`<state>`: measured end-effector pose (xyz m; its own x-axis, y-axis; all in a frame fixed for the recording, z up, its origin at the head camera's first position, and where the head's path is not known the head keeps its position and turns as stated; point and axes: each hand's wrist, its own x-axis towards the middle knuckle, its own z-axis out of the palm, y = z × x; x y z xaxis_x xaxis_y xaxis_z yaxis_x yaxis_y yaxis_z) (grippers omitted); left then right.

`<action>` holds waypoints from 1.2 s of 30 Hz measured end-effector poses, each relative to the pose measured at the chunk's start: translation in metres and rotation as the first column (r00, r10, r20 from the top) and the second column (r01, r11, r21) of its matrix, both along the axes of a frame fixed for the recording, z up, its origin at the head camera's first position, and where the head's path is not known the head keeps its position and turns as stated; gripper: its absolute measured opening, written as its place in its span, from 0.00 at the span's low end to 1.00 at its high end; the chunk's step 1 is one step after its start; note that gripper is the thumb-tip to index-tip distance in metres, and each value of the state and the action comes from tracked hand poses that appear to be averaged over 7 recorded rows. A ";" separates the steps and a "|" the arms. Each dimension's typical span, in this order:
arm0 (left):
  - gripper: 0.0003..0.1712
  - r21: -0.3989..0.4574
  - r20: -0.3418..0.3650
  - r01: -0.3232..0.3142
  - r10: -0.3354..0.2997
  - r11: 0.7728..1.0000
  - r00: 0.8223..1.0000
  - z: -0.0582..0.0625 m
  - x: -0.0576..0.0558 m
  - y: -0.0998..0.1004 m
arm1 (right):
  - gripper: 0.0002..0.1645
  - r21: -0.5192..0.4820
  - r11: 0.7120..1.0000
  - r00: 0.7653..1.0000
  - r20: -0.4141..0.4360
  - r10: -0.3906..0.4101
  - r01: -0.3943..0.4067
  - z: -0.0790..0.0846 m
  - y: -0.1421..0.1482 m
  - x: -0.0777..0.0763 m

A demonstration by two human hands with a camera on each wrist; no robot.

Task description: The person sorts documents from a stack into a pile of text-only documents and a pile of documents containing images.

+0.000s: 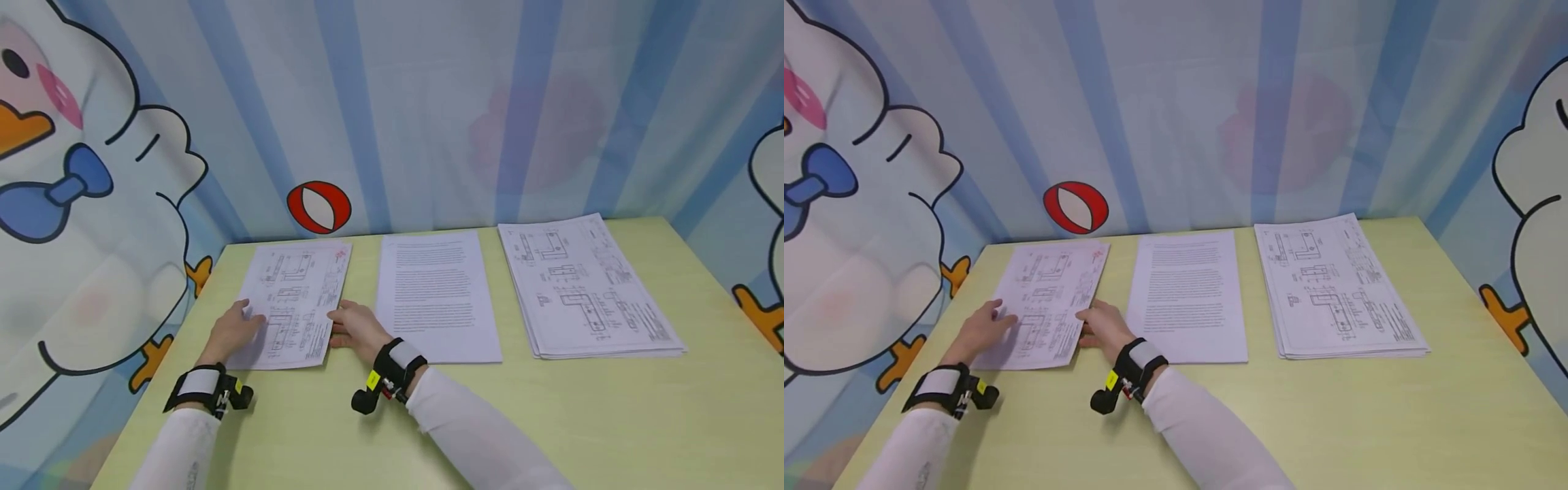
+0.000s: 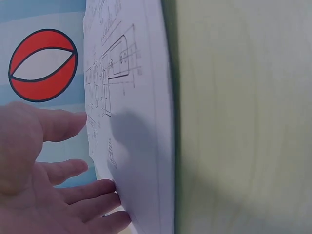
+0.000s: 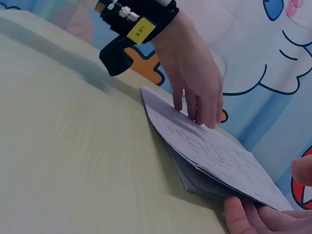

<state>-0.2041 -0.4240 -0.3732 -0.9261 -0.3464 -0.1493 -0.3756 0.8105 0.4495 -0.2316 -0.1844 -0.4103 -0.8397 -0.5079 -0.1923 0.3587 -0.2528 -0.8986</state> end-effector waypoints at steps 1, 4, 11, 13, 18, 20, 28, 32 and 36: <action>0.42 0.003 0.002 0.004 -0.004 1.000 1.000 0.000 0.000 0.001 | 0.36 0.025 1.000 1.000 -0.026 0.011 -0.010 0.000 -0.001 -0.001; 0.42 -0.002 0.008 0.021 -0.021 1.000 1.000 0.001 0.002 0.006 | 0.30 0.091 0.996 0.995 -0.102 0.021 -0.012 -0.001 -0.002 -0.001; 0.40 -0.034 -0.003 0.082 -0.082 0.996 0.997 0.004 0.006 0.030 | 0.29 0.153 0.983 0.982 -0.174 -0.070 0.097 0.001 0.007 -0.002; 0.40 -0.029 -0.007 0.081 -0.081 0.996 0.997 0.005 0.007 0.033 | 0.30 0.143 0.983 0.980 -0.178 -0.090 0.117 0.003 0.011 -0.003; 0.42 0.086 -0.028 0.030 -0.028 0.996 0.999 0.004 0.006 0.036 | 0.32 0.101 0.987 0.979 -0.175 -0.107 0.126 0.014 0.022 -0.006; 0.44 0.170 -0.042 0.000 0.008 0.985 0.999 0.004 0.004 0.038 | 0.33 0.080 0.989 0.978 -0.176 -0.107 0.123 0.018 0.029 -0.007; 0.38 0.597 -0.129 -0.028 0.130 0.801 0.983 0.011 -0.007 0.064 | 0.29 0.028 0.988 0.976 -0.167 -0.143 0.150 0.036 0.070 -0.007; 0.31 0.730 -0.168 0.024 0.145 0.683 0.975 0.015 -0.009 0.082 | 0.29 0.014 0.989 0.975 -0.171 -0.143 0.148 0.041 0.096 -0.008; 0.28 0.830 -0.207 0.106 0.127 0.547 0.970 0.021 -0.010 0.105 | 0.31 0.030 0.988 0.970 -0.197 -0.144 0.153 0.045 0.125 -0.010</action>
<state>-0.2145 -0.3194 -0.3526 -0.9676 -0.1840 -0.1729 -0.1803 0.0242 0.9833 -0.2414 -0.0591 -0.3651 -0.9286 -0.3692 -0.0381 0.1379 -0.2479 -0.9589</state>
